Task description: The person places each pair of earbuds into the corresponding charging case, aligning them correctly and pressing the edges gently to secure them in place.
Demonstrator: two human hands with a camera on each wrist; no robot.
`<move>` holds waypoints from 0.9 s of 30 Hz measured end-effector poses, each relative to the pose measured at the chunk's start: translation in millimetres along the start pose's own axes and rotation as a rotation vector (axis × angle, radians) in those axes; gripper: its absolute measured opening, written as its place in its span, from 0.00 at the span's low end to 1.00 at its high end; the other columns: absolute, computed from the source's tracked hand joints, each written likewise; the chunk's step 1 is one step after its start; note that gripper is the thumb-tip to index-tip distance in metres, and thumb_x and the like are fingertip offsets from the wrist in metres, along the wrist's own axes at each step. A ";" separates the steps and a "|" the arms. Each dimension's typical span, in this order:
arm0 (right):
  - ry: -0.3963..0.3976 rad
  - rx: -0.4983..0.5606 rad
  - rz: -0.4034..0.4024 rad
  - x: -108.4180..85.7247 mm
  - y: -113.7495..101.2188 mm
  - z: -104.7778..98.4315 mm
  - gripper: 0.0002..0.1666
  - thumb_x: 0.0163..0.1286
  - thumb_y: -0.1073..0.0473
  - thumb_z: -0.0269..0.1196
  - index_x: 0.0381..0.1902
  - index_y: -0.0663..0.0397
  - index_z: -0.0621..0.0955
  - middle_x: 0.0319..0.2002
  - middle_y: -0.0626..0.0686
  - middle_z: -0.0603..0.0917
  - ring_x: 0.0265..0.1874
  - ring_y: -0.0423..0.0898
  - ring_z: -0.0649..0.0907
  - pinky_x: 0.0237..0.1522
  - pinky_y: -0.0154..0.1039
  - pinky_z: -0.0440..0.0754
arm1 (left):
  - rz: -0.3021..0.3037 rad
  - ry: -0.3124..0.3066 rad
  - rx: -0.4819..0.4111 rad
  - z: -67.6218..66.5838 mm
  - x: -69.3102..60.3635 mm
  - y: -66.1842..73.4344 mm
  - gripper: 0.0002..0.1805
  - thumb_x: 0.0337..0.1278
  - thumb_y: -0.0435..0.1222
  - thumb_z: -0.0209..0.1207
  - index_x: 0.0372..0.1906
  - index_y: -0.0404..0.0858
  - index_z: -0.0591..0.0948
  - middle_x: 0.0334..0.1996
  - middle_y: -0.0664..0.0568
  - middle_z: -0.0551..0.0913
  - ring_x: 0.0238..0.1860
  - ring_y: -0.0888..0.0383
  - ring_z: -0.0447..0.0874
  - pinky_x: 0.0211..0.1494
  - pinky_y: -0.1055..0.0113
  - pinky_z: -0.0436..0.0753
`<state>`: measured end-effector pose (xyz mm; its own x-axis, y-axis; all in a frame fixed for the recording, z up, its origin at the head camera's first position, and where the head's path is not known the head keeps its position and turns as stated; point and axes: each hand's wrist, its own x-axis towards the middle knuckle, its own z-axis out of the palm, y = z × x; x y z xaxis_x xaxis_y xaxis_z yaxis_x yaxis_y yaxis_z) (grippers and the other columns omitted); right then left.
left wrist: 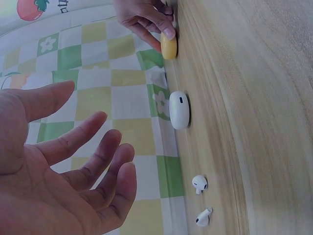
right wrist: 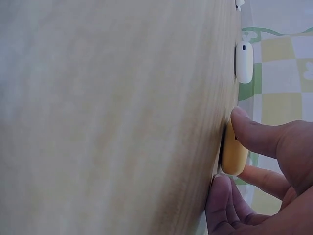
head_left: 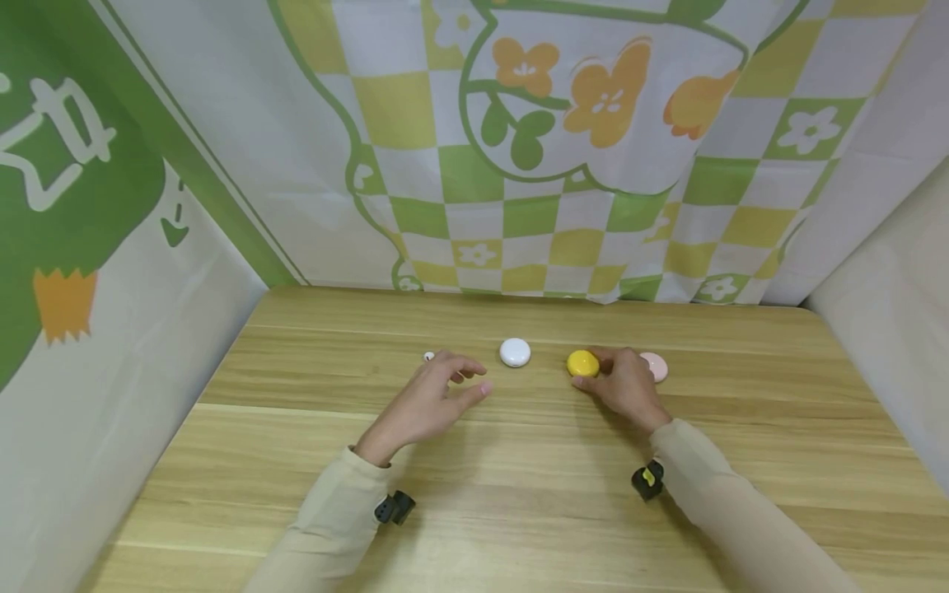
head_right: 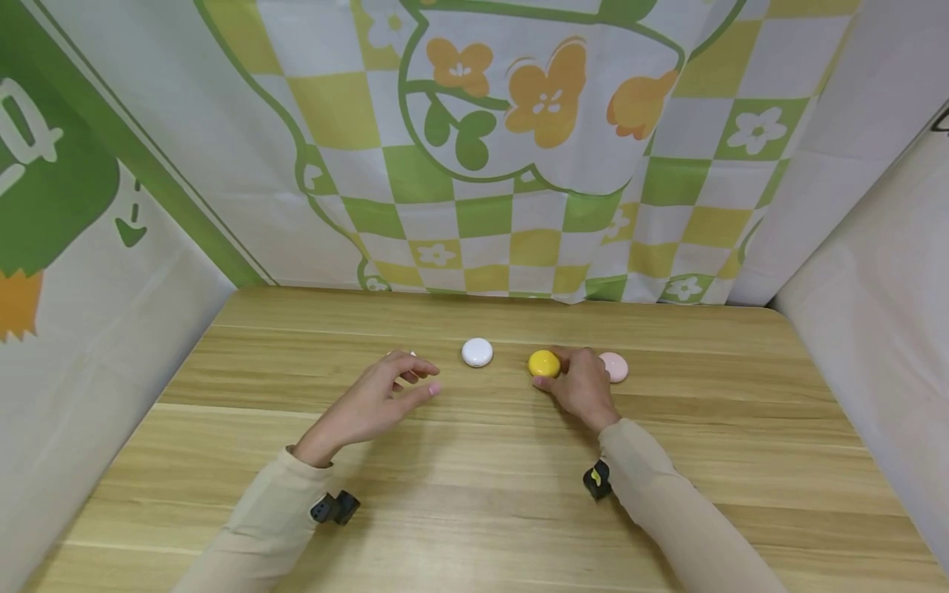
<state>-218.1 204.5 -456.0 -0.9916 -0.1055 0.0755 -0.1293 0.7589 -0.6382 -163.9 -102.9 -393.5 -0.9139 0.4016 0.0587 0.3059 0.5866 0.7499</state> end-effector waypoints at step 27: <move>-0.010 0.018 -0.071 -5.3 -53.2 23.3 0.39 0.57 0.53 0.79 0.63 0.62 0.80 0.27 0.51 0.79 0.22 0.43 0.71 0.30 0.40 0.72 | -0.055 0.007 0.001 -13.7 -5.9 -8.8 0.21 0.72 0.45 0.60 0.61 0.37 0.80 0.57 0.42 0.77 0.57 0.45 0.74 0.55 0.48 0.79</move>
<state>-205.8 149.6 -440.4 -0.9798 -0.1649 0.1133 -0.1987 0.7374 -0.6456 -164.8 -120.0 -391.3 -0.9313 0.3635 0.0223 0.2555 0.6086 0.7512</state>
